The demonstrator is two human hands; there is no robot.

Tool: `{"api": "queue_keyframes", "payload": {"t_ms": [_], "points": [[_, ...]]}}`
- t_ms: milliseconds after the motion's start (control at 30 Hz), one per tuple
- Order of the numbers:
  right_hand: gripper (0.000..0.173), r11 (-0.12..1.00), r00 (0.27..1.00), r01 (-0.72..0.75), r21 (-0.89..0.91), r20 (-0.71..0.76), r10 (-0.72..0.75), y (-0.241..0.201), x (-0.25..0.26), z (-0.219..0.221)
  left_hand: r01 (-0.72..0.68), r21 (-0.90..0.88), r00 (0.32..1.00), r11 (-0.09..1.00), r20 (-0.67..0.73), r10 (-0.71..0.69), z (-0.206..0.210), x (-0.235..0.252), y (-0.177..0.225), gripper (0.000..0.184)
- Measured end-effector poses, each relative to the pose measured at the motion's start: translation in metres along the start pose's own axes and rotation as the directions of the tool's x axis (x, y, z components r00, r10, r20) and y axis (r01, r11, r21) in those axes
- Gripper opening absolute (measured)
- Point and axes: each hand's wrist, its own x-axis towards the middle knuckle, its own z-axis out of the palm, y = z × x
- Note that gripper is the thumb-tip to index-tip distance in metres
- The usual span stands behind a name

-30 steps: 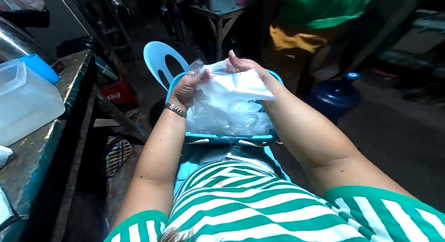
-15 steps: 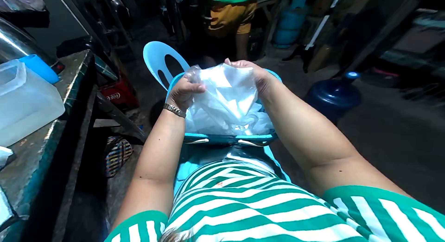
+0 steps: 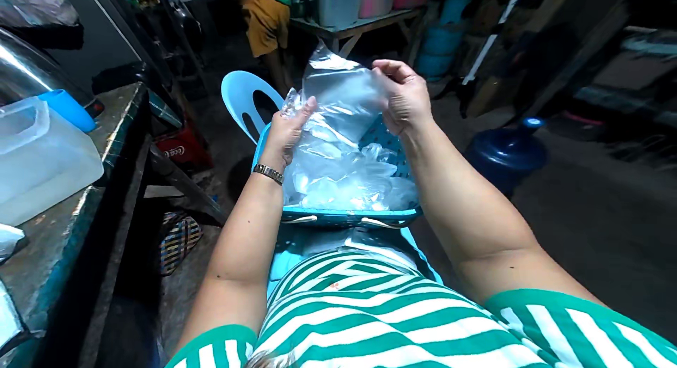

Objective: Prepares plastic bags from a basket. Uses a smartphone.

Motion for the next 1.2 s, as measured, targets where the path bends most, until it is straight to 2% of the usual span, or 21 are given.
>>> {"api": "queue_keyframes", "payload": {"t_ms": [33, 100, 167, 267, 333, 400, 500, 567, 633, 700, 733, 767, 833, 867, 933, 967, 1033, 1100, 1167, 1200], "points": [[0.016, 1.000, 0.994, 0.015, 0.014, -0.104, -0.013, -0.001, 0.002, 0.000, -0.031, -0.022, 0.998, 0.999, -0.059, 0.030, -0.001, 0.002, -0.001, 0.032], [0.014, 1.000, 0.972, 0.005, 0.028, -0.237, 0.002, 0.000, 0.006, -0.002, -0.093, -0.104, 0.983, 0.990, -0.169, 0.074, -0.001, 0.003, -0.001, 0.028], [0.017, 0.998, 0.968, -0.051, -0.028, -0.246, 0.043, 0.005, 0.007, -0.003, -0.138, -0.237, 0.978, 0.962, -0.188, 0.094, -0.001, 0.001, 0.003, 0.030], [0.025, 0.954, 0.975, -0.224, -0.198, -0.055, 0.217, 0.009, 0.000, 0.002, -0.213, -0.408, 0.977, 0.888, -0.098, 0.190, -0.001, -0.004, 0.007, 0.045], [0.023, 0.899, 0.924, -0.322, -0.296, 0.111, 0.367, 0.010, -0.009, 0.012, -0.244, -0.500, 0.968, 0.831, -0.072, 0.241, -0.003, -0.003, 0.006, 0.054], [0.019, 0.858, 0.838, -0.341, -0.385, 0.290, 0.463, 0.012, -0.019, 0.019, -0.230, -0.527, 0.972, 0.818, -0.081, 0.221, -0.002, -0.003, 0.006, 0.052], [0.016, 0.804, 0.717, -0.185, -0.565, 0.482, 0.504, 0.029, -0.033, 0.020, -0.168, -0.454, 0.985, 0.875, -0.050, 0.163, 0.001, -0.011, 0.009, 0.031], [0.023, 0.761, 0.677, -0.092, -0.643, 0.520, 0.521, 0.049, -0.034, 0.019, -0.144, -0.396, 0.989, 0.907, -0.029, 0.144, 0.000, -0.012, 0.006, 0.018], [0.034, 0.659, 0.690, 0.054, -0.750, 0.506, 0.518, 0.059, -0.027, 0.017, -0.151, -0.353, 0.986, 0.923, 0.018, 0.168, -0.005, -0.005, -0.001, 0.017], [0.037, 0.514, 0.760, 0.186, -0.838, 0.454, 0.465, 0.049, -0.018, 0.013, -0.155, -0.294, 0.981, 0.943, 0.064, 0.181, -0.007, -0.003, -0.003, 0.025], [0.040, 0.488, 0.798, 0.222, -0.844, 0.444, 0.407, 0.042, -0.013, 0.009, -0.155, -0.266, 0.980, 0.951, 0.078, 0.182, -0.007, -0.003, -0.004, 0.031], [0.036, 0.495, 0.838, 0.241, -0.835, 0.437, 0.327, 0.034, -0.007, 0.005, -0.149, -0.248, 0.979, 0.957, 0.097, 0.178, -0.007, -0.003, -0.004, 0.040], [0.020, 0.590, 0.915, 0.196, -0.783, 0.362, 0.178, 0.018, -0.002, -0.001, -0.118, -0.221, 0.973, 0.968, 0.167, 0.157, -0.009, -0.002, -0.003, 0.057], [0.021, 0.650, 0.941, 0.133, -0.749, 0.301, 0.154, 0.010, -0.001, -0.002, -0.105, -0.202, 0.968, 0.974, 0.205, 0.147, -0.009, -0.002, -0.003, 0.064], [0.040, 0.812, 0.981, 0.041, -0.583, 0.176, 0.077, 0.005, -0.002, -0.001, -0.080, -0.167, 0.953, 0.983, 0.276, 0.125, -0.010, -0.002, -0.004, 0.072], [0.047, 0.890, 0.983, 0.006, -0.455, 0.166, 0.079, 0.002, -0.004, 0.002, -0.076, -0.153, 0.945, 0.985, 0.303, 0.120, -0.010, -0.003, -0.004, 0.072], [0.053, 0.965, 0.955, -0.049, -0.257, 0.270, 0.121, -0.003, -0.010, 0.006, -0.065, -0.134, 0.933, 0.989, 0.344, 0.108, -0.008, -0.005, -0.004, 0.071], [0.033, 0.973, 0.917, -0.023, -0.228, 0.384, 0.112, -0.001, -0.016, 0.010, -0.061, -0.115, 0.928, 0.991, 0.359, 0.099, -0.008, -0.007, -0.003, 0.070], [0.019, 0.952, 0.913, 0.058, -0.300, 0.403, 0.071, 0.005, -0.018, 0.013, -0.053, -0.130, 0.939, 0.990, 0.332, 0.094, -0.007, -0.008, -0.003, 0.062], [0.014, 0.932, 0.916, 0.097, -0.349, 0.397, 0.053, 0.008, -0.018, 0.013, -0.038, -0.138, 0.953, 0.990, 0.294, 0.078, -0.006, -0.010, -0.001, 0.052]]}}
